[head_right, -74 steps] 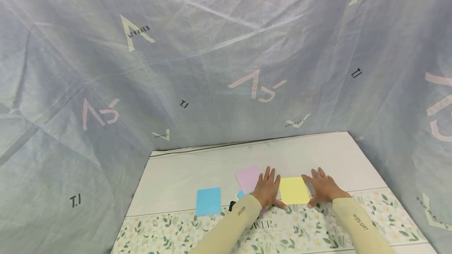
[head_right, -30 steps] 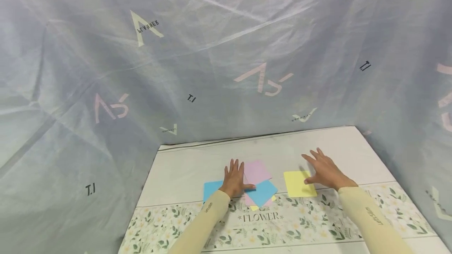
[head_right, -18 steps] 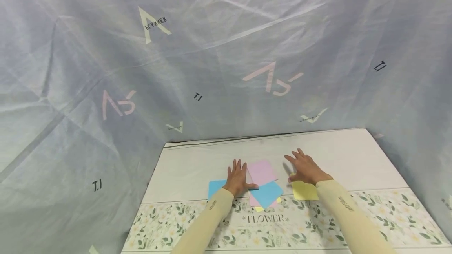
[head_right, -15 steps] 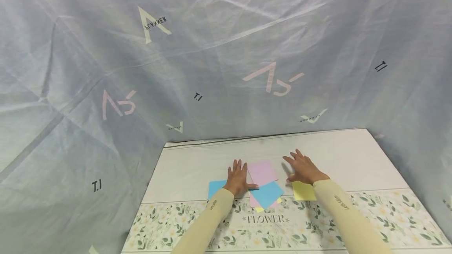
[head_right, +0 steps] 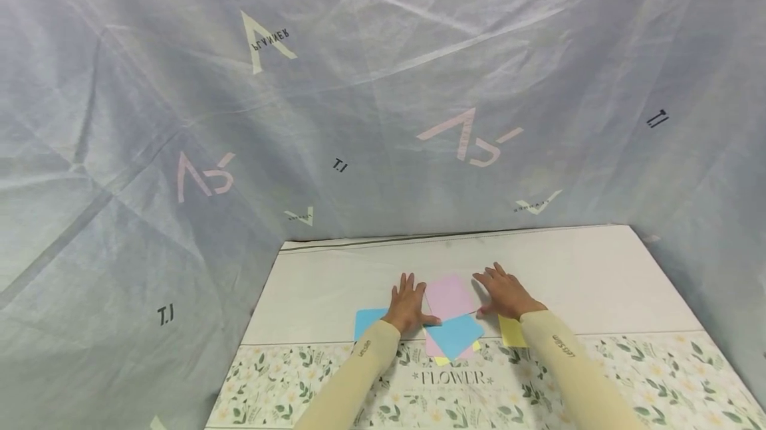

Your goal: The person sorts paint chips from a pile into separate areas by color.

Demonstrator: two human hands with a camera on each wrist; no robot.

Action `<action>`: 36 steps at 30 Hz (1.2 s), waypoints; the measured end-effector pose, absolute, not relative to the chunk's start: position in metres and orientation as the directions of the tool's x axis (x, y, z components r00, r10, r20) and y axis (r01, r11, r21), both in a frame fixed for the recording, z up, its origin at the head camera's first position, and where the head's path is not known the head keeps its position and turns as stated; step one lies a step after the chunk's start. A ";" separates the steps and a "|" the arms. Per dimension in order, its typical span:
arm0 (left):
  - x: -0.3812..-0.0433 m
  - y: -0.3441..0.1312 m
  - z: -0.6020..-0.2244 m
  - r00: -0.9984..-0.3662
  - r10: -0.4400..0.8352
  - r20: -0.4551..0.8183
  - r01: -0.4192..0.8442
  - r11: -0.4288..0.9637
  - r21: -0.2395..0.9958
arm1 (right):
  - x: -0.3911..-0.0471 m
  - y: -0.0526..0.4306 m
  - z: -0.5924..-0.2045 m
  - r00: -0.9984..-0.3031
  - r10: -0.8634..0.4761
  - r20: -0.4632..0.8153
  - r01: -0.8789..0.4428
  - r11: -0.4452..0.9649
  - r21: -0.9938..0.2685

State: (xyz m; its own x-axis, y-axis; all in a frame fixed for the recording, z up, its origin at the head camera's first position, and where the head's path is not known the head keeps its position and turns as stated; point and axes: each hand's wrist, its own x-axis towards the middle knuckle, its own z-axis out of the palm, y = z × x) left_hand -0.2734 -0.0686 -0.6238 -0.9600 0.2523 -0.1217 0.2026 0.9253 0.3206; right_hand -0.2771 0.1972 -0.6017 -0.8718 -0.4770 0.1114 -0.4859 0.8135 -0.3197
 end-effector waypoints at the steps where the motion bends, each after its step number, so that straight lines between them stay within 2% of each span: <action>1: -0.274 -0.068 -0.624 -0.959 0.254 -0.124 0.203 0.925 0.323 | -0.277 0.196 -0.602 -0.872 -0.477 0.110 -0.485 0.811 -0.327; 14: -0.282 -0.069 -0.618 -0.940 0.288 -0.182 0.218 0.920 0.327 | -0.280 0.184 -0.602 -0.876 -0.481 0.023 -0.463 0.827 -0.318; 24: -0.280 -0.065 -0.620 -0.944 0.293 -0.152 0.236 0.922 0.307 | -0.281 0.178 -0.605 -0.891 -0.434 -0.133 -0.373 0.867 -0.332; 36: -0.277 -0.061 -0.617 -0.950 0.284 -0.129 0.247 0.938 0.242 | -0.282 0.174 -0.603 -0.894 -0.404 -0.194 -0.309 0.869 -0.386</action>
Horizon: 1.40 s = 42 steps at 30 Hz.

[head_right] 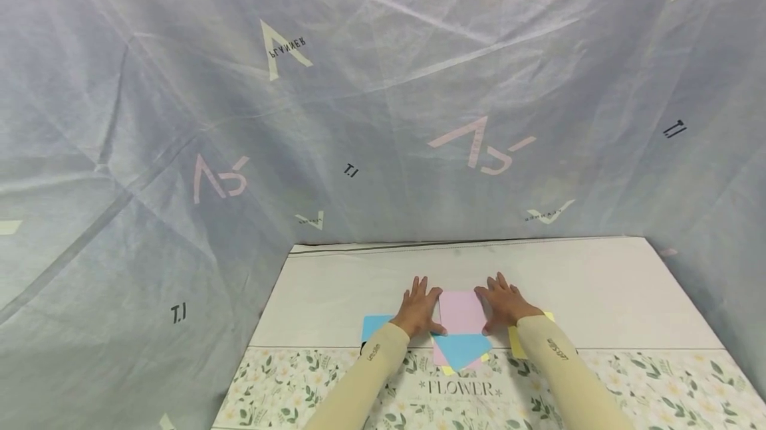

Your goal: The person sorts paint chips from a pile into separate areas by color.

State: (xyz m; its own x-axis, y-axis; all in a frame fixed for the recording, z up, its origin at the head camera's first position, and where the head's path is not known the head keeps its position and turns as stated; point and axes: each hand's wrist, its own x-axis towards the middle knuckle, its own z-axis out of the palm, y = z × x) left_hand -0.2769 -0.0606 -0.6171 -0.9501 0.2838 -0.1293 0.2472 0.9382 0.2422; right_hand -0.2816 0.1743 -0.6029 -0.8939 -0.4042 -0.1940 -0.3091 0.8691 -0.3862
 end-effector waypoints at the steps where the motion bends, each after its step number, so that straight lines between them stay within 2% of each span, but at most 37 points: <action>1: -0.277 -0.060 -0.617 -0.951 0.280 -0.130 0.244 0.939 0.241 | -0.281 0.174 -0.602 -0.895 -0.405 -0.189 -0.311 0.869 -0.386; 11: -0.277 -0.062 -0.615 -0.951 0.281 -0.126 0.246 0.940 0.236 | -0.282 0.176 -0.605 -0.889 -0.437 -0.137 -0.352 0.842 -0.409; 24: -0.278 -0.065 -0.620 -0.931 0.335 -0.145 0.292 0.921 0.257 | -0.278 0.176 -0.601 -0.884 -0.458 -0.094 -0.412 0.858 -0.306; 32: -0.276 -0.066 -0.616 -0.911 0.389 -0.137 0.354 0.908 0.223 | -0.275 0.182 -0.596 -0.881 -0.459 -0.112 -0.398 0.848 -0.350; 42: -0.276 -0.064 -0.614 -0.905 0.401 -0.143 0.369 0.906 0.209 | -0.269 0.184 -0.591 -0.886 -0.447 -0.126 -0.369 0.842 -0.394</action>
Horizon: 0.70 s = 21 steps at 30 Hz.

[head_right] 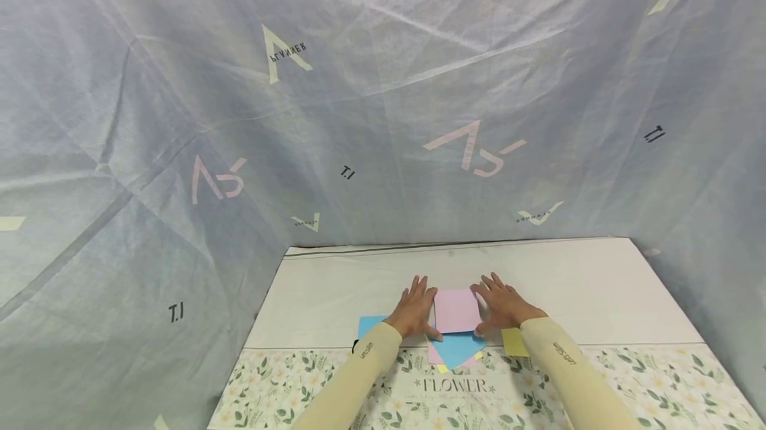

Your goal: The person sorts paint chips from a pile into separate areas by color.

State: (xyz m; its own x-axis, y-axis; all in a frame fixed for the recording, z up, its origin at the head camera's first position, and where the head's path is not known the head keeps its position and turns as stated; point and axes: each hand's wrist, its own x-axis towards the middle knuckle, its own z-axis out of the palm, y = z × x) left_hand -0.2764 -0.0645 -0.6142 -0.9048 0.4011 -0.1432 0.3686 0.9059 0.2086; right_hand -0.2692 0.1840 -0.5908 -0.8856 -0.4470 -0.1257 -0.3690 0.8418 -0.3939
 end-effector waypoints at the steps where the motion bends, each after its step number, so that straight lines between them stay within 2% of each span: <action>1: -0.276 -0.065 -0.614 -0.904 0.403 -0.141 0.370 0.905 0.209 | -0.268 0.184 -0.590 -0.884 -0.451 -0.123 -0.374 0.840 -0.394; 7: -0.270 -0.063 -0.607 -0.896 0.423 -0.139 0.389 0.895 0.217 | -0.259 0.193 -0.585 -0.866 -0.495 -0.071 -0.426 0.805 -0.412; 21: -0.250 -0.053 -0.603 -0.871 0.484 -0.090 0.466 0.869 0.168 | -0.233 0.212 -0.591 -0.867 -0.498 -0.006 -0.449 0.787 -0.423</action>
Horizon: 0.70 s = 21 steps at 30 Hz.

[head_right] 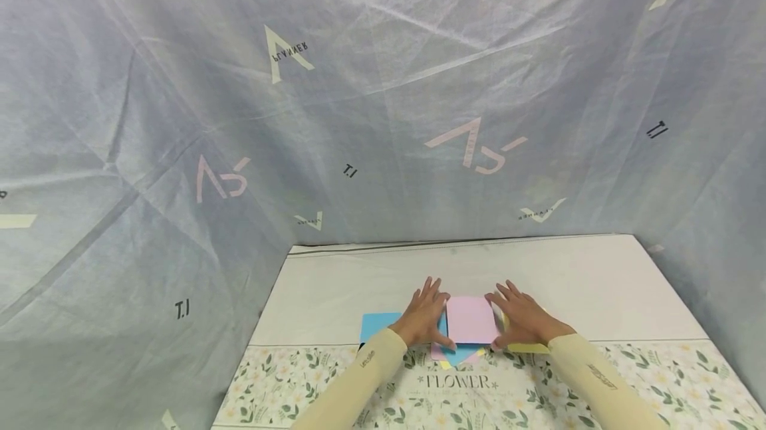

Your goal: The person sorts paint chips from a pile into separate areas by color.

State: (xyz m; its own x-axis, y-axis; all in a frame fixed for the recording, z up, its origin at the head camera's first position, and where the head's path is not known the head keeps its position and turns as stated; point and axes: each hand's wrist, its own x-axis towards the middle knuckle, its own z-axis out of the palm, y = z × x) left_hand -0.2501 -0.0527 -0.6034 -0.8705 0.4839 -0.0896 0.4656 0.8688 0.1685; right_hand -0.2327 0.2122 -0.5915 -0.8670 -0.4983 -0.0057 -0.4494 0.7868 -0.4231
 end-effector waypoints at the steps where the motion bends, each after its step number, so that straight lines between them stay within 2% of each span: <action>1: -0.249 -0.052 -0.603 -0.869 0.486 -0.089 0.468 0.868 0.168 | -0.231 0.213 -0.591 -0.868 -0.497 -0.002 -0.450 0.787 -0.421; 8: -0.243 -0.045 -0.600 -0.848 0.523 -0.081 0.513 0.850 0.120 | -0.221 0.224 -0.589 -0.864 -0.502 0.046 -0.476 0.782 -0.403; 21: -0.221 -0.032 -0.612 -0.820 0.571 -0.049 0.564 0.819 0.104 | -0.200 0.247 -0.599 -0.846 -0.529 0.065 -0.508 0.762 -0.401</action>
